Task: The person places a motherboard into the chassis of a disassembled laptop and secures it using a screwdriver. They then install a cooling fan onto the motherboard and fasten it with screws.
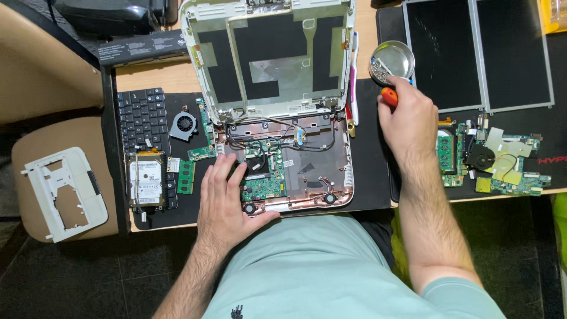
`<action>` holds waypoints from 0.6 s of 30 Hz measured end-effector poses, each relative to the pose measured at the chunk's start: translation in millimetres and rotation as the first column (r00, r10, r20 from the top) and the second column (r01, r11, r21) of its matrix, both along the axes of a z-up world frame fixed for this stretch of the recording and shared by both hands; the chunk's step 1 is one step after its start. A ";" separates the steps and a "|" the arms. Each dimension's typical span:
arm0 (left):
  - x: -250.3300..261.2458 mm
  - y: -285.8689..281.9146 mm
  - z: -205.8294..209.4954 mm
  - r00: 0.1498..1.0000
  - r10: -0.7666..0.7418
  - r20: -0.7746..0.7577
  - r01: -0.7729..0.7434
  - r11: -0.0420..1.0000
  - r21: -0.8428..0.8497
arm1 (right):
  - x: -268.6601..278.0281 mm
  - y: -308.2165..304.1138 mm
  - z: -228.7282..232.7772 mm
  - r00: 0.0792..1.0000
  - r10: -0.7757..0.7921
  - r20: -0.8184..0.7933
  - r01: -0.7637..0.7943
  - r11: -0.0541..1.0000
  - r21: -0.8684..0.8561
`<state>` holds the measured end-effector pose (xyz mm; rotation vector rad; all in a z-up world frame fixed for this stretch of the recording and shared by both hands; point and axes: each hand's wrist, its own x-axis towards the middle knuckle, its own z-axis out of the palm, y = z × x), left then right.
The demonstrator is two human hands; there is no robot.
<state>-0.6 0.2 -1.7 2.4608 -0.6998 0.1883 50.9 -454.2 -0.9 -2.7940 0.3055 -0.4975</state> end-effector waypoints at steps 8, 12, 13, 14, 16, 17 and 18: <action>0.6 -1.3 -0.1 1.000 0.003 -0.002 -0.003 1.000 -0.012 | -0.5 -17.4 -28.0 0.996 -0.084 -0.029 0.079 0.986 -0.144; 2.1 0.0 1.8 1.000 -0.002 0.007 0.002 1.000 -0.022 | -28.2 -14.3 -18.2 1.000 -0.021 -0.022 0.018 0.990 -0.143; 1.9 0.3 1.8 1.000 -0.001 0.003 0.001 1.000 -0.023 | -36.9 -13.7 -18.8 0.999 -0.021 -0.026 0.017 0.989 -0.144; 1.6 0.3 1.8 1.000 -0.002 0.002 0.002 1.000 -0.025 | -45.7 -13.3 -19.4 0.999 -0.012 -0.041 0.006 0.990 -0.140; 0.7 -0.1 2.8 1.000 -0.004 -0.002 0.004 1.000 -0.027 | -62.3 -6.8 -11.9 0.998 -0.005 -0.060 -0.004 0.991 -0.136; 1.0 -0.9 3.6 1.000 -0.004 0.006 0.004 1.000 -0.022 | -69.7 -0.9 -3.9 0.997 0.009 -0.076 -0.017 0.995 -0.095; 1.2 -1.7 4.5 1.000 -0.004 0.013 0.005 1.000 -0.017 | -77.1 5.0 4.3 0.996 0.024 -0.091 -0.029 0.998 -0.053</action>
